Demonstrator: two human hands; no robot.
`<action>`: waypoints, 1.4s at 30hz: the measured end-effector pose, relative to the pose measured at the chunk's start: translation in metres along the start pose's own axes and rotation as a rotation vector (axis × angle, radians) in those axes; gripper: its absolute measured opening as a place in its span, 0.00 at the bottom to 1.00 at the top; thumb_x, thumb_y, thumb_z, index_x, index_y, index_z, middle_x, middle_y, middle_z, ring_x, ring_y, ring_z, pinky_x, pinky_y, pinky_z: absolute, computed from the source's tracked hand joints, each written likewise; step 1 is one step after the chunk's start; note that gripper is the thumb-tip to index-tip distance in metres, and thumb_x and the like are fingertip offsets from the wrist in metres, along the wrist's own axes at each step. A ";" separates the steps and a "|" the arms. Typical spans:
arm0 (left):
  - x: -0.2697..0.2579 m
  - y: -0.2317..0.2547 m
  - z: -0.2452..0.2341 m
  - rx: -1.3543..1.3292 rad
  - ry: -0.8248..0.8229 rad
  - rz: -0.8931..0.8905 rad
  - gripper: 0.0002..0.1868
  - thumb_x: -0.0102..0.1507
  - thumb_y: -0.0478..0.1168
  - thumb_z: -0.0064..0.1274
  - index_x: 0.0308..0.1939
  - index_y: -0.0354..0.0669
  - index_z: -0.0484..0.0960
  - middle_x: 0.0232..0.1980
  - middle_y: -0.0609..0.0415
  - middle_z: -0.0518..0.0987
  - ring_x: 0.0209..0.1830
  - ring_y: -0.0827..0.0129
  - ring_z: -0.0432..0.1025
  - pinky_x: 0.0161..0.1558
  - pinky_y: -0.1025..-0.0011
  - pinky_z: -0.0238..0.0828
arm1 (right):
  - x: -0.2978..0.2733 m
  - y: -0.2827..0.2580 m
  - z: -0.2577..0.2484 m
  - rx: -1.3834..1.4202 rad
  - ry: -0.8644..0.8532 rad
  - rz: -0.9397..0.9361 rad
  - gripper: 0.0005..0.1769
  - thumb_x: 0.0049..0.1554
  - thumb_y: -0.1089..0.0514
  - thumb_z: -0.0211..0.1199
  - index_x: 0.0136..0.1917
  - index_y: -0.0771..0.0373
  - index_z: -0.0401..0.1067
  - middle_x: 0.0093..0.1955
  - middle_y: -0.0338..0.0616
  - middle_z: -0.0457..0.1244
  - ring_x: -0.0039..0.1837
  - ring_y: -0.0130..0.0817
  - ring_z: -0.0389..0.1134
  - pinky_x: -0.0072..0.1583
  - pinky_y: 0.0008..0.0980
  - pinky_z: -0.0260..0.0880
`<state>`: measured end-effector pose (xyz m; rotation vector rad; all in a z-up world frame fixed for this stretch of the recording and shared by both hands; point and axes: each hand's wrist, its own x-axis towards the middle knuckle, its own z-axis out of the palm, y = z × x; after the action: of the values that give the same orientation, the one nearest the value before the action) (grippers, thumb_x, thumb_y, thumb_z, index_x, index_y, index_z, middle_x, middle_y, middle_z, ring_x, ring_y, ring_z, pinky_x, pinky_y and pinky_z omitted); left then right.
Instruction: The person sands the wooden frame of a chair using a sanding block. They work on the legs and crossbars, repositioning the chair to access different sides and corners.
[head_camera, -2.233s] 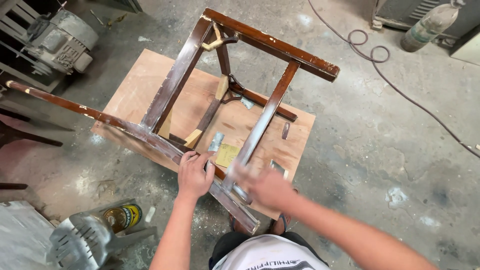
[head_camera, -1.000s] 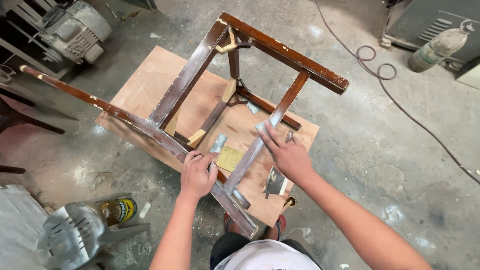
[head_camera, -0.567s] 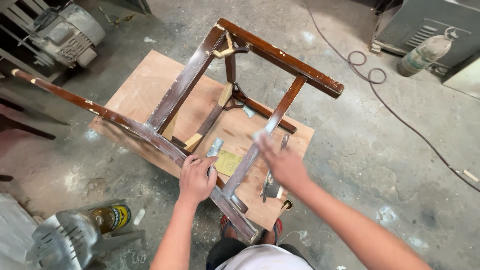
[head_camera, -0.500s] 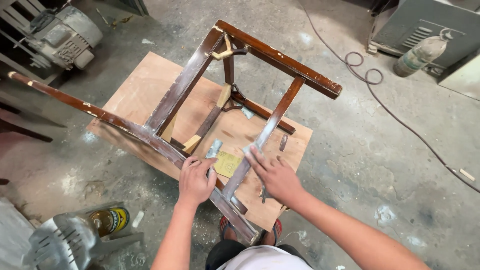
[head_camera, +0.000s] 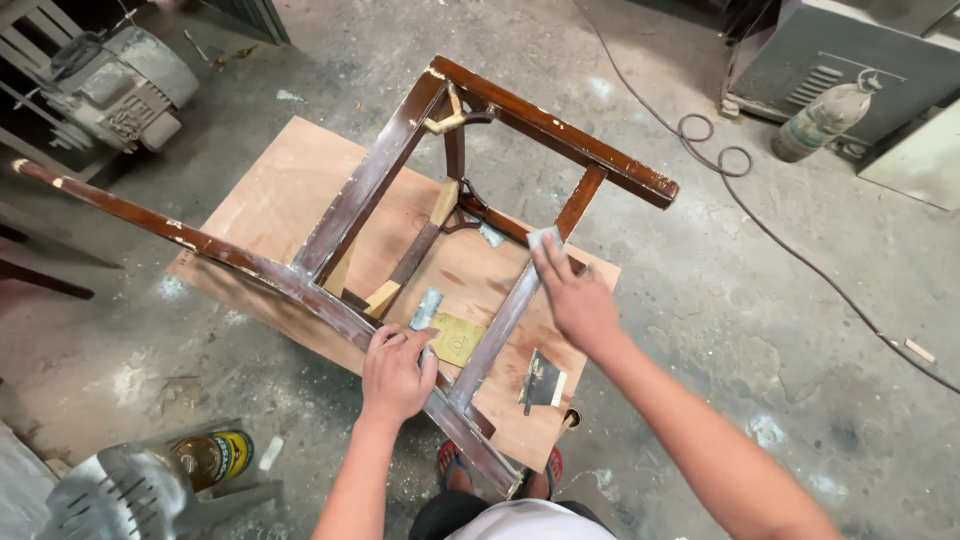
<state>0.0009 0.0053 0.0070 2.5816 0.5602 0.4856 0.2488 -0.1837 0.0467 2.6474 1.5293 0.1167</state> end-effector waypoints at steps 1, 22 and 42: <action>0.001 0.001 -0.001 -0.002 0.003 0.005 0.14 0.61 0.44 0.47 0.46 0.52 0.85 0.21 0.50 0.81 0.31 0.65 0.80 0.71 0.63 0.58 | -0.011 -0.013 -0.008 -0.003 0.004 0.003 0.40 0.60 0.62 0.43 0.85 0.52 0.44 0.86 0.42 0.42 0.51 0.58 0.75 0.71 0.55 0.60; 0.002 0.005 -0.006 -0.002 0.017 0.037 0.12 0.59 0.44 0.49 0.43 0.52 0.84 0.19 0.50 0.80 0.29 0.67 0.80 0.70 0.63 0.59 | -0.015 -0.038 -0.037 0.135 -0.227 0.100 0.43 0.60 0.61 0.42 0.86 0.55 0.36 0.87 0.45 0.37 0.53 0.49 0.76 0.76 0.61 0.45; 0.002 0.005 -0.006 -0.023 0.014 0.059 0.18 0.60 0.40 0.45 0.50 0.47 0.85 0.31 0.54 0.86 0.30 0.64 0.77 0.68 0.60 0.58 | -0.008 -0.037 -0.057 0.206 -0.381 0.109 0.47 0.64 0.54 0.49 0.85 0.45 0.24 0.88 0.30 0.27 0.38 0.26 0.77 0.78 0.58 0.46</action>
<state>0.0014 0.0042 0.0145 2.5809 0.4810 0.5267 0.2071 -0.1705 0.0994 2.6944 1.3334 -0.5344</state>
